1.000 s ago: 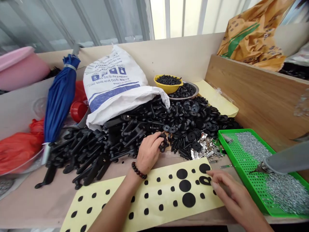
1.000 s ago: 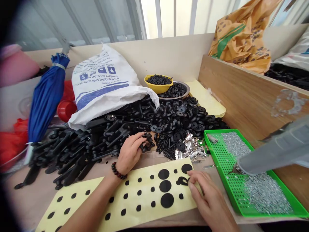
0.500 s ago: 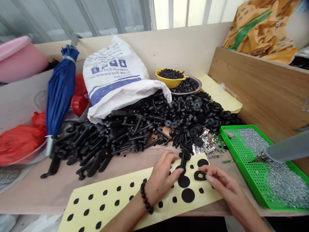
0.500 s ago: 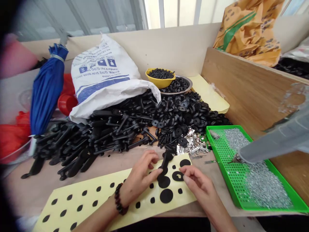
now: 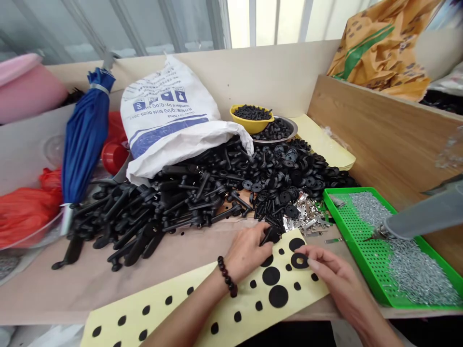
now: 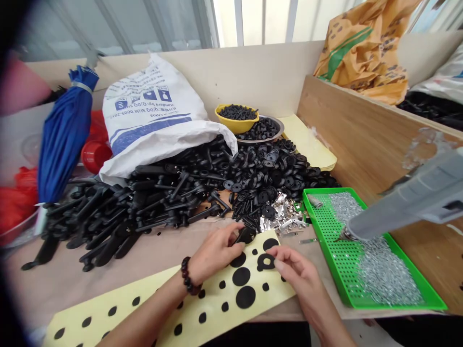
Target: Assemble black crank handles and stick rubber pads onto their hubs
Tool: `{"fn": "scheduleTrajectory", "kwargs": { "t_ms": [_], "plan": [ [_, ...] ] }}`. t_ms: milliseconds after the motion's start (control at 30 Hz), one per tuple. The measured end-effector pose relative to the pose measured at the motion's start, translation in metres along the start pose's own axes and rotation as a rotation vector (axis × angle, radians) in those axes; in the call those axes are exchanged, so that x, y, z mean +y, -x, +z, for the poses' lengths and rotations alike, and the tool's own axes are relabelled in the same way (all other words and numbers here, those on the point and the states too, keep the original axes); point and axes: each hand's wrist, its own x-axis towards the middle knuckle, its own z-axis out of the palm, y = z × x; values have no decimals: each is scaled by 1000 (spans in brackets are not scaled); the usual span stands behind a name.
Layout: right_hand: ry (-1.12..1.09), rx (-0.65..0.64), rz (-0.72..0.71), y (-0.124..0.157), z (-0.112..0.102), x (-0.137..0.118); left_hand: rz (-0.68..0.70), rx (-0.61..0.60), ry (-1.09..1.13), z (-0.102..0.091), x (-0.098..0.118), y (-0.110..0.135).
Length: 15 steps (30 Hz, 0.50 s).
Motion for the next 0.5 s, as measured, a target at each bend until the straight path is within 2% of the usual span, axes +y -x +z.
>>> {"fn": "scheduleTrajectory", "kwargs": {
  "t_ms": [133, 200, 333, 500],
  "plan": [
    [-88, 25, 53, 0, -2, 0, -178, -132, 698, -7, -4, 10],
    [-140, 24, 95, 0, -4, 0, -216, -165, 876, -6, 0, 17],
    [-210, -20, 120, 3, -3, -3, -250, -238, 934, 5, 6, 29],
    [-168, -94, 104, 6, 4, -10, -258, -301, 898, 17, 2, 32]
  ]
}}
